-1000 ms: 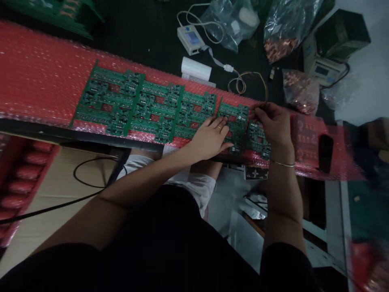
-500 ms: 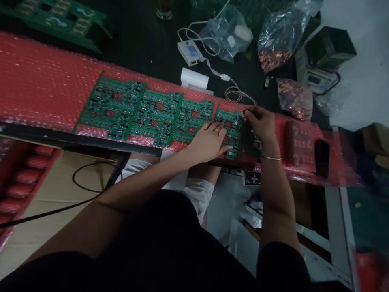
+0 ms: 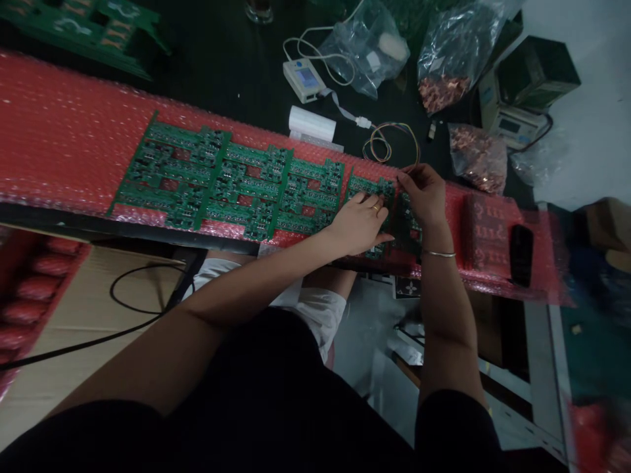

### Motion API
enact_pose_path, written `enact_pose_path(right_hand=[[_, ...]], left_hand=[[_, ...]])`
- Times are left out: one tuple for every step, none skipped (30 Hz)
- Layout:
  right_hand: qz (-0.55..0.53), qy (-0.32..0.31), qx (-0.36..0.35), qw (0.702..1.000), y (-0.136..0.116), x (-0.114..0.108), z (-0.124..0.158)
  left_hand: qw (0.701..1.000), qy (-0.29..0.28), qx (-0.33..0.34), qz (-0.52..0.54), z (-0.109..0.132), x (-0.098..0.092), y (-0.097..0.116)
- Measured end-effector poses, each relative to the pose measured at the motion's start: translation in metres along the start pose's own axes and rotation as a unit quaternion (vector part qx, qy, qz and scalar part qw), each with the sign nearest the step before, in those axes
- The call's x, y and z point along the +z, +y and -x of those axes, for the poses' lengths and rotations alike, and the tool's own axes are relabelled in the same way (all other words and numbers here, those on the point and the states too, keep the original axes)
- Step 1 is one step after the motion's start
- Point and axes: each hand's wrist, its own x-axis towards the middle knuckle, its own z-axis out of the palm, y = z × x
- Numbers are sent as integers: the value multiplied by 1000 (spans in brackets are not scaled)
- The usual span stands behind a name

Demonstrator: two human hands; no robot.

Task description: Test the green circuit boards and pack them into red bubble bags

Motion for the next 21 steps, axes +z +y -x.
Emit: enact_pose_path(right_hand=[[-12, -8, 4, 1000, -1, 0, -1], [-22, -17, 10, 1000, -1, 0, -2], [-31, -28, 15, 999, -2, 0, -2], [-36, -40, 19, 998, -3, 0, -3], [-39, -52, 22, 998, -4, 0, -3], [-38, -61, 22, 997, -4, 1, -4], [-31, -67, 21, 997, -5, 1, -4], [-14, -69, 18, 997, -6, 2, -4], [15, -67, 13, 998, -6, 3, -4], [57, -62, 4, 996, -7, 3, -4], [108, -54, -8, 993, -7, 4, -4], [161, -44, -23, 986, -7, 5, -5], [209, -34, -39, 977, -7, 5, -5], [245, -25, -53, 968, -7, 6, -5], [269, -17, -65, 961, -6, 7, -6], [283, -12, -75, 956, -6, 7, -6], [289, -12, -82, 954, -5, 8, -6], [290, -14, -88, 953, -4, 8, -6], [290, -18, -93, 952, -3, 9, -6], [288, -21, -96, 953, -3, 9, -6], [285, -24, -97, 953, -2, 9, -6]], left_hand=[[1000, -1, 2, -3, 0, -1, 0], [1000, -1, 2, -4, 1, -1, 0], [1000, 0, 1, -2, 1, -2, 1], [1000, 2, -1, 0, 1, -2, 1], [1000, 3, -3, 4, 2, -3, 1], [1000, 4, -5, 8, 2, -3, 1], [1000, 4, -6, 11, 2, -3, 1], [1000, 5, -6, 13, 2, -3, 1], [1000, 5, -6, 14, 2, -3, 0], [1000, 5, -6, 15, 2, -3, 0], [1000, 5, -6, 15, 2, -3, 0], [1000, 5, -6, 15, 2, -3, 0], [1000, 4, -7, 15, 2, -3, 0], [1000, 2, -6, 16, 2, -3, 0], [1000, -1, -6, 16, 2, -3, 1], [1000, -3, -7, 17, 2, -4, 1], [1000, -7, -9, 17, 2, -4, 1], [1000, -10, -10, 17, 2, -5, 1], [1000, -12, -11, 17, 1, -5, 1], [1000, -12, -10, 17, 1, -5, 1], [1000, -12, -10, 17, 1, -5, 1]])
